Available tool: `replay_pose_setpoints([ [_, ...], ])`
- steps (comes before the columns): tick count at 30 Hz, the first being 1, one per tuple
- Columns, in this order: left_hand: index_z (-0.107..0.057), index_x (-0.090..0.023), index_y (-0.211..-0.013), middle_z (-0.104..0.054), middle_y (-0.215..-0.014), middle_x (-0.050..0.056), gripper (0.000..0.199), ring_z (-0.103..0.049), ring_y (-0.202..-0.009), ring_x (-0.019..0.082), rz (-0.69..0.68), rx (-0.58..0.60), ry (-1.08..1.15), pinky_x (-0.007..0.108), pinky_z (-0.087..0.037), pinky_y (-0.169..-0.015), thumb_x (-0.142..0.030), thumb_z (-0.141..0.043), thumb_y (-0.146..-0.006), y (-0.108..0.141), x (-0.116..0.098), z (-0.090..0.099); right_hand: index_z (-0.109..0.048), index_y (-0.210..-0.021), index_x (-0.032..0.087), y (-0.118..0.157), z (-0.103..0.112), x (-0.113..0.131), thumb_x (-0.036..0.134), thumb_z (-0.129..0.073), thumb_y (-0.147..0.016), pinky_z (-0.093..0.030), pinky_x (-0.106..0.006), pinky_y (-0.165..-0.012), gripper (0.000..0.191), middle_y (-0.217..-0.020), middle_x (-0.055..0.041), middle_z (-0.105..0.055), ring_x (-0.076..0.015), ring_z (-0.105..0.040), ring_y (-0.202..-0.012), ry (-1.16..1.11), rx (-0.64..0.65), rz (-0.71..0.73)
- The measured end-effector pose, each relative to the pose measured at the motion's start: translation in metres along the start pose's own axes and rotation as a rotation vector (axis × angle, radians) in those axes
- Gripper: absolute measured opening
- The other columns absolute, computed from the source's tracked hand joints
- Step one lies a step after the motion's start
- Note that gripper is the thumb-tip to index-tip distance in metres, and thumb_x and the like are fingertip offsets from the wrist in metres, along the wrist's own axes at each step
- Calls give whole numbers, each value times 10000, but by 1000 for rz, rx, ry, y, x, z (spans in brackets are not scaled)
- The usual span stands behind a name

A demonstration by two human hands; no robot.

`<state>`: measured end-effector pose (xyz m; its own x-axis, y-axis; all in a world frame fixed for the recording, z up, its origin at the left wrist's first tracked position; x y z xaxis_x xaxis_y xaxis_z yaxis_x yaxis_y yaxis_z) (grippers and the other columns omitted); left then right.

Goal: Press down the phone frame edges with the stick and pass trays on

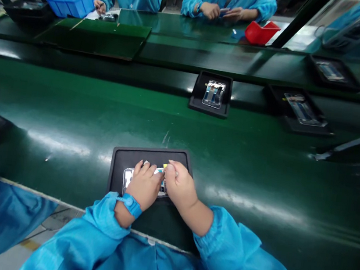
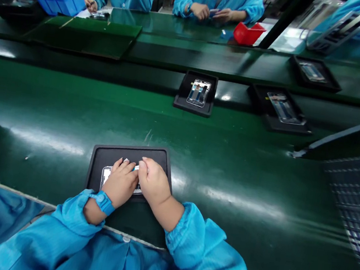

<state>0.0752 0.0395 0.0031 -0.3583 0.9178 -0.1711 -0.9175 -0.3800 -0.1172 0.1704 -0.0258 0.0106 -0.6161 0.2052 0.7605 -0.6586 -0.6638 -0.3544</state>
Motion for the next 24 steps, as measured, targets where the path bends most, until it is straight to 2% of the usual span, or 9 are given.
replay_pose_setpoints([
  [3,-617,-155,-943,-613,-966,79,231,-484,-1024,270,-11,10,21,458,-303,-956,-160,-468,-768,0,1,-1,-584,-778,217,-5,-7,7,331,-370,-818,-498,-356,-648,246,-702,-71,-640,-208,-609,-648,62,108,139],
  [6,-620,-145,-950,-619,-945,88,241,-484,-1025,272,-7,-7,32,461,-299,-959,-151,-472,-759,-1,1,-3,-579,-739,220,-7,-11,7,363,-359,-808,-493,-363,-654,272,-690,-74,-635,-209,-601,-636,43,132,142],
  [8,-630,-166,-926,-616,-969,77,228,-490,-1021,263,12,-6,47,455,-305,-958,-167,-458,-777,-1,2,-3,-561,-734,216,-8,-9,4,401,-363,-797,-493,-355,-666,278,-719,-73,-637,-207,-606,-676,-3,95,34],
  [9,-635,-183,-916,-614,-984,66,225,-494,-1017,257,24,-5,60,450,-310,-955,-182,-448,-790,-1,3,-3,-545,-731,212,-9,-7,0,421,-358,-799,-498,-342,-647,289,-711,-65,-633,-198,-606,-666,-45,67,-71],
  [12,-636,-216,-924,-610,-1024,42,237,-498,-1018,241,62,-2,109,428,-325,-951,-224,-426,-815,-1,5,-2,-478,-737,198,-8,-1,-10,480,-308,-823,-491,-276,-478,340,-624,-14,-589,-146,-576,-499,-247,-39,-468],
  [14,-638,-220,-919,-607,-1038,39,235,-491,-1028,232,104,8,140,413,-322,-956,-225,-427,-815,-2,7,-1,-445,-775,192,-6,2,-13,517,-287,-824,-461,-242,-388,364,-614,13,-565,-117,-538,-410,-369,-115,-601],
  [17,-639,-224,-896,-606,-1032,30,214,-474,-1037,223,181,40,179,410,-294,-972,-217,-446,-803,-5,8,1,-428,-830,190,-4,2,-12,540,-304,-813,-455,-222,-371,371,-633,27,-556,-104,-533,-393,-418,-183,-617],
  [24,-625,-212,-828,-616,-920,20,140,-480,-959,206,312,149,211,380,-307,-936,-247,-520,-744,-19,4,5,-442,-795,193,-6,-2,-12,563,-326,-795,-442,-194,-367,388,-624,30,-549,-93,-529,-410,-454,-159,-629],
])
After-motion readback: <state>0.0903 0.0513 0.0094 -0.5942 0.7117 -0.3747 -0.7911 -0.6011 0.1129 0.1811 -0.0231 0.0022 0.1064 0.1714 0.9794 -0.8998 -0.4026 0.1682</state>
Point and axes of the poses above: each hand's wrist, its own y-axis away from the middle knuckle, its own z-axis out of the back of the hand, x = y × z, the point moved 2 cm from there along -y, towards the middle knuckle
